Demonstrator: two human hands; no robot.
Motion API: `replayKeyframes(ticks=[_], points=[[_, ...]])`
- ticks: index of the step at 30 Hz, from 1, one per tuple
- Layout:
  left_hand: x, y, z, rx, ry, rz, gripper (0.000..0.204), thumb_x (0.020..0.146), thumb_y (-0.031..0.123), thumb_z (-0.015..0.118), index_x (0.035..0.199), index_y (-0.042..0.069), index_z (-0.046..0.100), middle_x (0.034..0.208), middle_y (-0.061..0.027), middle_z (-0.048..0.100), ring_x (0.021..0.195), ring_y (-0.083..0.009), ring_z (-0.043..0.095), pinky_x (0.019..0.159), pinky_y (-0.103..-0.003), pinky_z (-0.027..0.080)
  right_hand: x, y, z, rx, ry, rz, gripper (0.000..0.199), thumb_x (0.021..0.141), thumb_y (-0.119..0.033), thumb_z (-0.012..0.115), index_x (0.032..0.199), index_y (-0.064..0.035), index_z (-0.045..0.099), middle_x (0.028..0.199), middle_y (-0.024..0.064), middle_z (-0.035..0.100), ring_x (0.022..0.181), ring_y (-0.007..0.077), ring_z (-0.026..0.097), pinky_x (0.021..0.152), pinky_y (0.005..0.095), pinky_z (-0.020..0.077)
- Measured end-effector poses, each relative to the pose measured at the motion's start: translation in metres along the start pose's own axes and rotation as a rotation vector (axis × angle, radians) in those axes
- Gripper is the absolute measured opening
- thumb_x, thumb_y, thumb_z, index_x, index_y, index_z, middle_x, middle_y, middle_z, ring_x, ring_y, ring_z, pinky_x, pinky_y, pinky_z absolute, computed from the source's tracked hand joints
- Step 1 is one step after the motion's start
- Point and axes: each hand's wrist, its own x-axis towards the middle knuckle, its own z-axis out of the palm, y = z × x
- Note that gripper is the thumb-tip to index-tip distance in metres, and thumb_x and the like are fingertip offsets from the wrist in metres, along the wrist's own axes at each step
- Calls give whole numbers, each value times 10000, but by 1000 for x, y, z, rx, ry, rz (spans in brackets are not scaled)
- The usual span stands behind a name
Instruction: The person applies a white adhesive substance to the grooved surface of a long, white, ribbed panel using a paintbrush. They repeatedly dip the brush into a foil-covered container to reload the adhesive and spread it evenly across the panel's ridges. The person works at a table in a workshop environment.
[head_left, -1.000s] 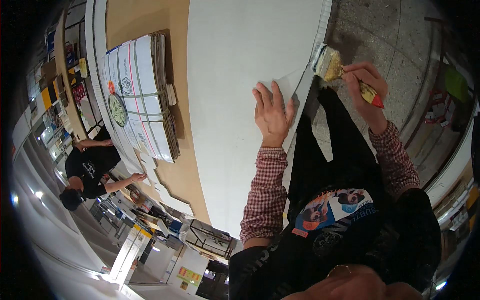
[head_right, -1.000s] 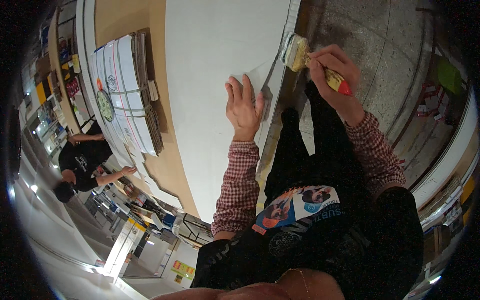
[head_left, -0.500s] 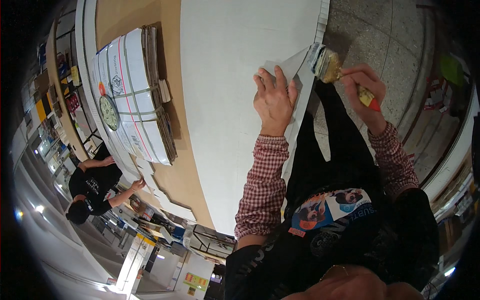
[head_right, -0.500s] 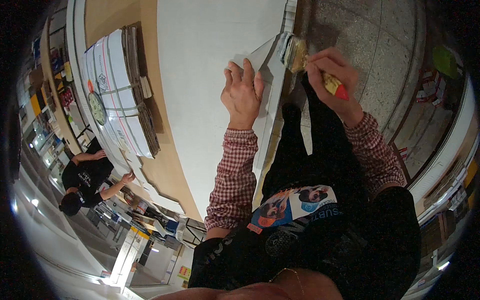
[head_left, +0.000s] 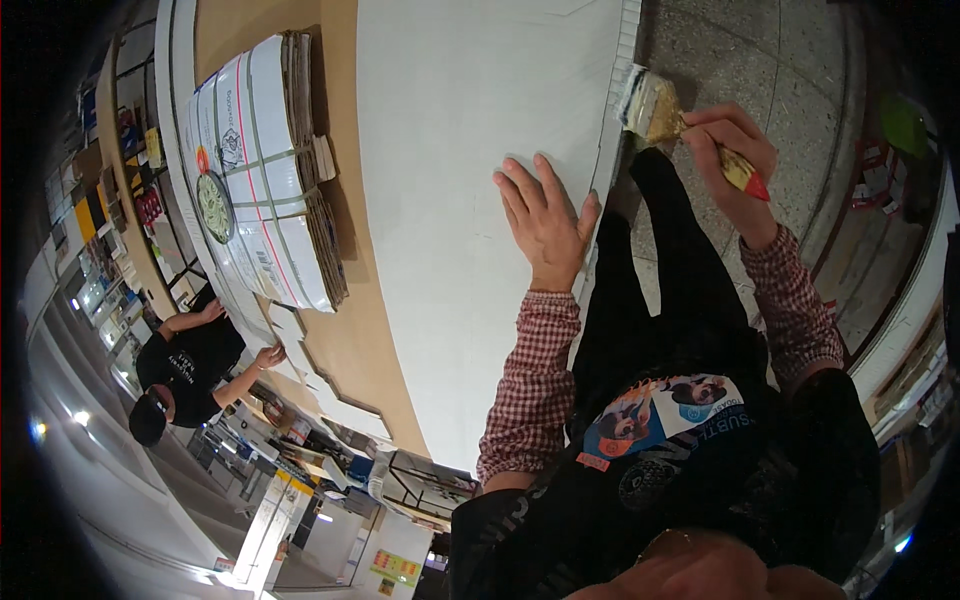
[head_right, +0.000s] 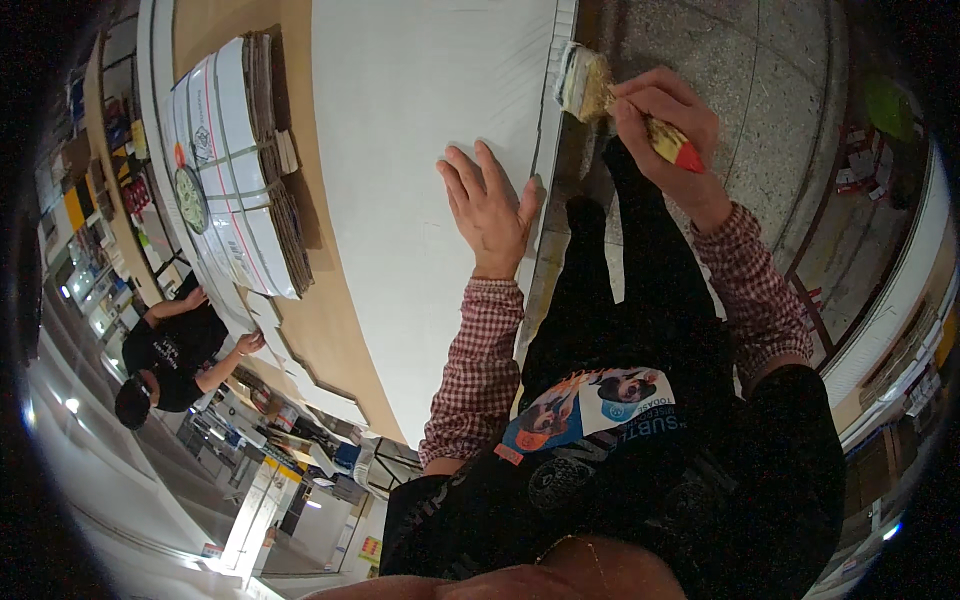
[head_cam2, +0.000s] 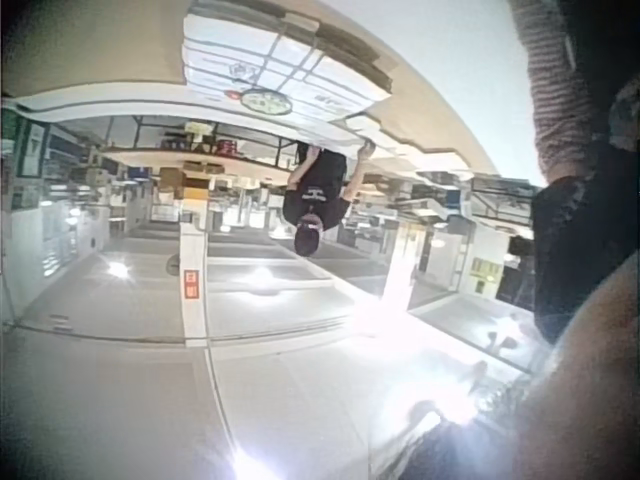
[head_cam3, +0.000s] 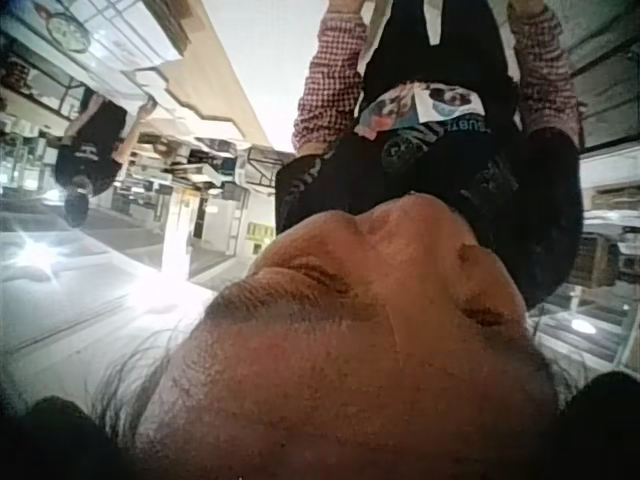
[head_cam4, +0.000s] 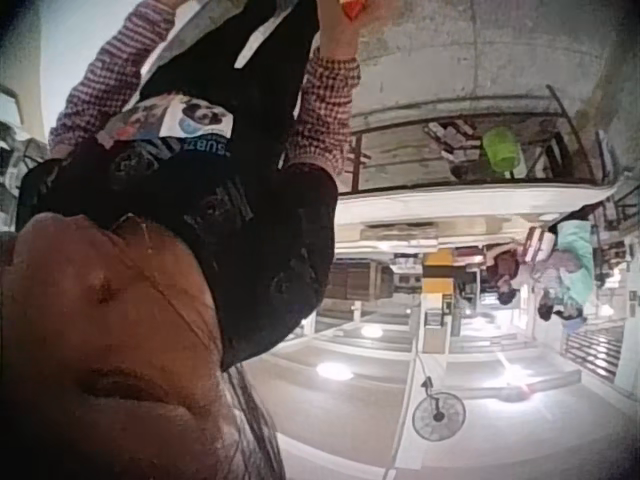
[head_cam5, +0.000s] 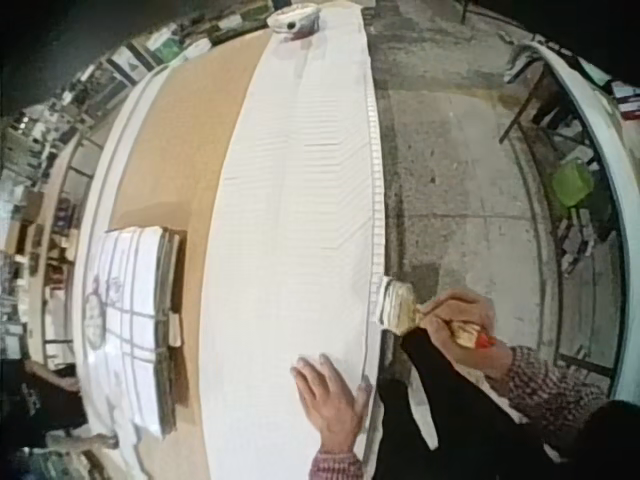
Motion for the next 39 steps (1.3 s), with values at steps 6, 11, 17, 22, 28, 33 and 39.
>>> replayKeyframes(ticks=[6,11,17,22,28,33,39], points=[[9,-16,-13,-24,-24,93,576,877,346,579,1310,-25,501,1322,-370,430,1190,-553,443,849,-503,513,-45,-10,13,83,-122,29,30,845,-15,651,858,5,633,917,76,634,732,104,608,618,236,505],[10,-20,-16,-7,-23,109,529,889,330,567,1286,-16,521,1291,-366,458,1164,-541,471,792,-485,536,-37,-27,3,62,-55,22,32,864,-21,634,848,3,647,894,85,642,721,108,616,606,235,503],[9,-16,-15,-10,-24,82,511,937,364,530,1308,12,513,1333,-343,441,1189,-541,468,849,-516,510,-36,-14,22,52,-18,20,36,864,-18,631,839,7,638,865,69,625,710,104,596,622,244,500],[-25,-6,0,18,21,6,730,899,474,581,1429,23,361,1461,-332,276,1349,-532,257,1050,-572,309,-73,-37,19,82,-119,104,62,865,-32,631,820,9,644,873,83,633,706,112,598,622,247,492],[-64,-16,-4,2,-5,-26,719,888,427,612,1430,21,372,1465,-338,275,1363,-525,247,1066,-552,311,-61,-35,16,45,19,24,62,876,-41,640,837,5,648,895,77,637,715,103,609,617,238,512],[-54,-33,-18,-62,27,72,489,912,296,577,1301,3,528,1305,-339,473,1192,-505,488,901,-481,492,-77,-32,42,56,-17,16,48,862,-36,656,844,8,644,905,82,634,723,104,614,616,239,516],[-50,-38,-24,-35,38,125,398,921,260,560,1238,19,582,1220,-327,538,1107,-484,559,811,-444,542,-106,-54,36,90,-61,110,68,874,-27,624,829,18,646,920,90,643,752,113,614,648,243,505]])
